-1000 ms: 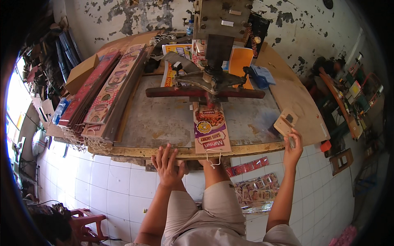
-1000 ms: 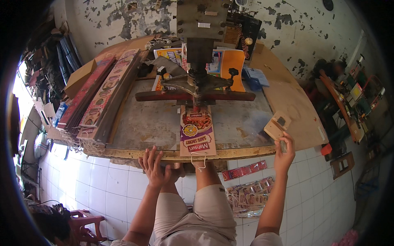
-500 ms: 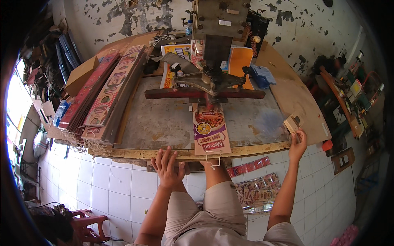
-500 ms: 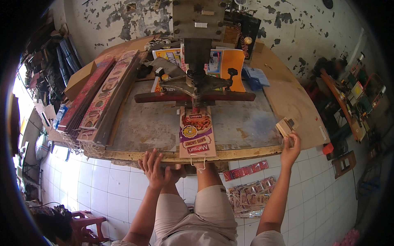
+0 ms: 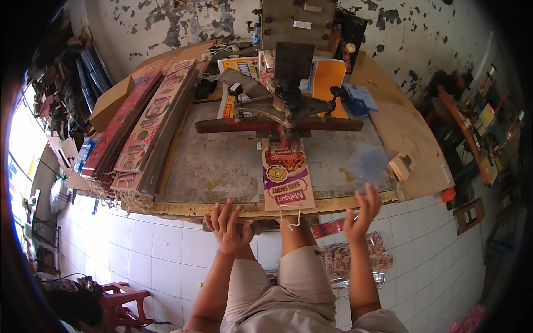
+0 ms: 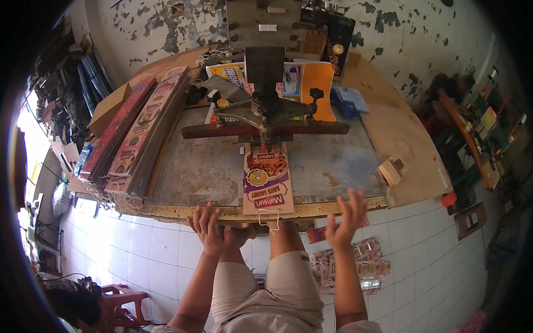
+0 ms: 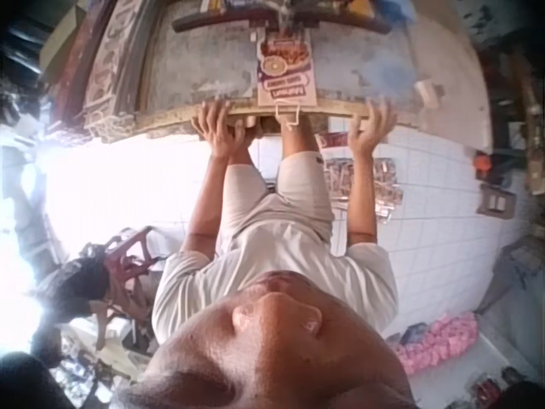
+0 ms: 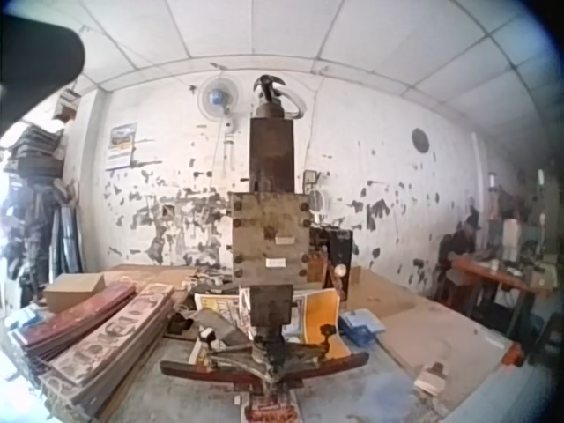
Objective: The person places a flat product package onto a wooden jig, lowers a manual press arm to apply a stamp, raises the arm, and removes the package.
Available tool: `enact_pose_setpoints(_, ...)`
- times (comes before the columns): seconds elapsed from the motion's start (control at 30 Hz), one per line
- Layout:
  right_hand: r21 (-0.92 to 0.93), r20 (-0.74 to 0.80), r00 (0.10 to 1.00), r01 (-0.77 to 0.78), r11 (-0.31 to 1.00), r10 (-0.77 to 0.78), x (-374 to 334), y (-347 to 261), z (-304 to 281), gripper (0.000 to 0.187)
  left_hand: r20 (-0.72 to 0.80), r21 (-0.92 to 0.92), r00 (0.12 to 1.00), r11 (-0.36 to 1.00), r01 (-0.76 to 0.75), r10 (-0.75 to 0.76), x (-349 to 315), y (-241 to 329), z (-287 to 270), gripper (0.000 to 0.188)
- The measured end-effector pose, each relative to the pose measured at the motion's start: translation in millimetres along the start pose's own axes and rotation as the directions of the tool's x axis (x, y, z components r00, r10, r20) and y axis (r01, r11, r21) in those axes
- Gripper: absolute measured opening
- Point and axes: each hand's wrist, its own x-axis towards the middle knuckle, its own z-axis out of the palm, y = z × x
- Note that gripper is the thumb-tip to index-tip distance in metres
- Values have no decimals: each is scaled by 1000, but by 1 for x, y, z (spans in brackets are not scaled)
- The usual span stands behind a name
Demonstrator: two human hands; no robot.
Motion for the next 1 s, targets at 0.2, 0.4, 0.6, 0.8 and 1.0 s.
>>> enact_pose_setpoints(0.2,-3,-67,998,-10,1000,10,-37,-11,44,55,-6,-13,1000,1000,-5,4,0,0,1,59)
enact_pose_setpoints(0.4,32,-117,993,-22,999,26,-38,-15,51,55,-43,-8,999,1000,6,-6,0,1,6,56)
enact_pose_setpoints(0.6,7,-79,997,1,1000,-1,-40,-11,46,55,-57,-4,998,1000,3,-3,-1,1,8,56)
enact_pose_setpoints(0.8,7,-94,995,12,1000,-11,-40,-11,47,53,-47,4,999,1000,-1,1,-2,0,7,56)
enact_pose_setpoints(1.0,30,-103,995,-12,999,15,-41,-13,48,52,-40,-2,999,1000,0,0,-3,-1,7,58)
